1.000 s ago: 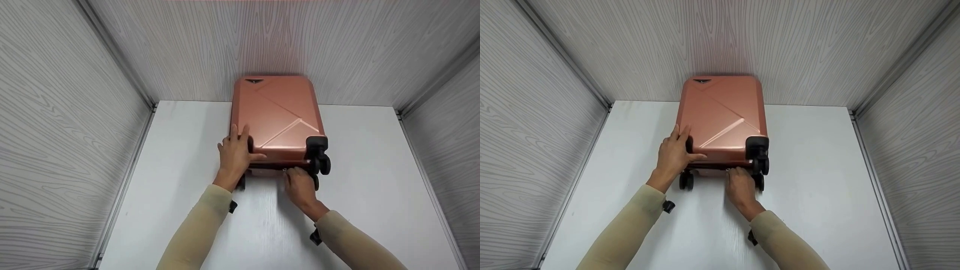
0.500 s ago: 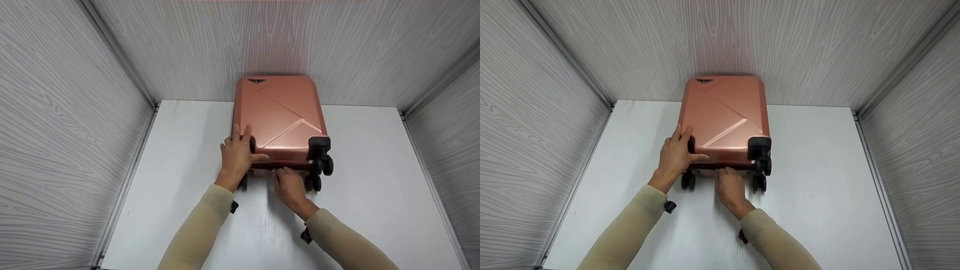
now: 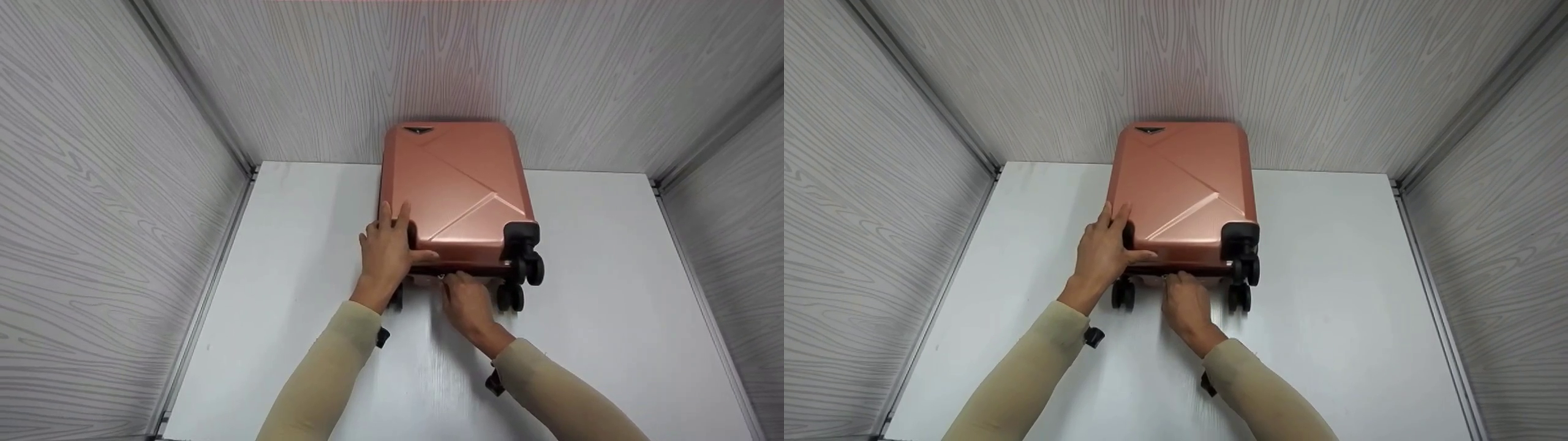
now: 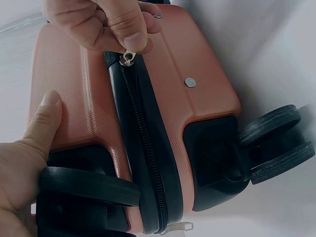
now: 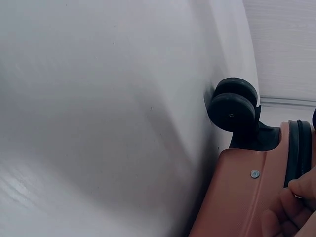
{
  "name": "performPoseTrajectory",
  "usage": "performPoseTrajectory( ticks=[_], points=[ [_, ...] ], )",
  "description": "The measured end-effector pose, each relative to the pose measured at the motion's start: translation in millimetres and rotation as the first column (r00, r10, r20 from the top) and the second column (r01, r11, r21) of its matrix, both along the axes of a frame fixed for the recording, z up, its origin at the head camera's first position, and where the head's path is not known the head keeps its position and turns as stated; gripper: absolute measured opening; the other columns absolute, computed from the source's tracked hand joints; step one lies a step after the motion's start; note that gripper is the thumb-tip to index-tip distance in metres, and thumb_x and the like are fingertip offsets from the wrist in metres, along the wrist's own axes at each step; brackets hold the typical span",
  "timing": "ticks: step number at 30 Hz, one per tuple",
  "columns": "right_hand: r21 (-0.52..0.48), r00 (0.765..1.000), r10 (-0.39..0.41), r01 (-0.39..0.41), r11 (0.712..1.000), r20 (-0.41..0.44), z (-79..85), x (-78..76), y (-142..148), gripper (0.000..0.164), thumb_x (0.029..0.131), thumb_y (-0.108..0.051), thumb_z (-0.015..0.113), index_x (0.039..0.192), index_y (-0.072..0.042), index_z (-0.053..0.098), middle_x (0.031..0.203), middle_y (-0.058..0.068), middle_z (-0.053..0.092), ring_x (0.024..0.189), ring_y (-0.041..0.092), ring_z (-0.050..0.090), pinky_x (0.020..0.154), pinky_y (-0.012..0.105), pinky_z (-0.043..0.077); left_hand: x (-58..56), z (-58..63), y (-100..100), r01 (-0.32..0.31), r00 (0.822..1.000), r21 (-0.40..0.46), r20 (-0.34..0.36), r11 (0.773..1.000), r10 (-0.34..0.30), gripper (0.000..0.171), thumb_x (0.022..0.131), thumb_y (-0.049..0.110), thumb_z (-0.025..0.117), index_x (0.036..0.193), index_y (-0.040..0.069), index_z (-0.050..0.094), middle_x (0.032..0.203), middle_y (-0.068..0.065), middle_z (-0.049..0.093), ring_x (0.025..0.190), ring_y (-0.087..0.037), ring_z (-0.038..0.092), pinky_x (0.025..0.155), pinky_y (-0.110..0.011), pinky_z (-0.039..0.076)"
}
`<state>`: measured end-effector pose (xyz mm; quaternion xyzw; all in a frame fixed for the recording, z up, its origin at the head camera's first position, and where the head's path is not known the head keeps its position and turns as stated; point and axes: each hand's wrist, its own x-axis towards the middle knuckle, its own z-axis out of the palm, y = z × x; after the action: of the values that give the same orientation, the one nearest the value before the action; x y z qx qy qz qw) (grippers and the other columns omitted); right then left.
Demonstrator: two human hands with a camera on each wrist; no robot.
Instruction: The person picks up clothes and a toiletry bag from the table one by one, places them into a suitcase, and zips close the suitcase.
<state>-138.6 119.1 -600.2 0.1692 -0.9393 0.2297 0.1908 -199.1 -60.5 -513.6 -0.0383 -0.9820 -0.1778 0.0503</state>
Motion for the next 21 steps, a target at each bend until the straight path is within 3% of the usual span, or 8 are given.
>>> performPoseTrajectory(
  ticks=[5, 9, 16, 21],
  points=[
    [0.006, 0.998, 0.000, 0.000, 1.000, 0.060, 4.3, 1.5, 1.2, 0.010, 0.095, -0.011, 0.075, 0.087, -0.006, 0.071, 0.080, 0.011, 0.067, 0.068, 0.036, 0.068, 0.060, 0.052, 0.055, -0.7, -0.9, -0.1, 0.003, 1.000, -0.025, -0.023, 1.000, -0.004, 0.125, 0.061, 0.081, 0.079, 0.164, 0.023, 0.037, 0.163, -0.021, 0.038, 0.121, -0.052, 0.063, 0.096, -0.067, 0.052],
    [0.030, 0.995, -0.001, -0.003, 1.000, 0.104, 9.1, 2.3, 3.3, 0.012, 0.095, -0.015, 0.076, 0.089, -0.006, 0.072, 0.082, 0.012, 0.067, 0.067, 0.038, 0.068, 0.059, 0.054, 0.054, -1.0, -1.0, 0.2, 0.002, 1.000, -0.035, -0.011, 0.999, -0.002, 0.126, 0.061, 0.082, 0.078, 0.165, 0.023, 0.036, 0.165, -0.021, 0.037, 0.123, -0.053, 0.061, 0.099, -0.070, 0.050],
    [0.101, 0.998, -0.007, 0.000, 0.995, 0.070, 16.3, 2.3, 8.4, 0.020, 0.093, -0.021, 0.079, 0.083, -0.006, 0.070, 0.079, 0.012, 0.066, 0.066, 0.038, 0.066, 0.057, 0.053, 0.053, -0.3, 0.4, 1.1, 0.004, 1.000, -0.036, 0.019, 0.999, -0.004, 0.126, 0.064, 0.082, 0.077, 0.167, 0.024, 0.032, 0.168, -0.021, 0.033, 0.128, -0.053, 0.059, 0.107, -0.073, 0.043],
    [0.106, 0.998, -0.001, -0.006, 0.994, 0.066, 28.7, 0.9, 18.4, 0.023, 0.095, -0.026, 0.078, 0.082, -0.007, 0.071, 0.078, 0.010, 0.065, 0.069, 0.037, 0.067, 0.060, 0.053, 0.053, -0.2, 2.8, 1.8, 0.003, 0.998, -0.034, 0.068, 0.999, -0.001, 0.125, 0.069, 0.081, 0.075, 0.169, 0.026, 0.026, 0.172, -0.020, 0.027, 0.136, -0.051, 0.054, 0.112, -0.080, 0.031]
  ],
)
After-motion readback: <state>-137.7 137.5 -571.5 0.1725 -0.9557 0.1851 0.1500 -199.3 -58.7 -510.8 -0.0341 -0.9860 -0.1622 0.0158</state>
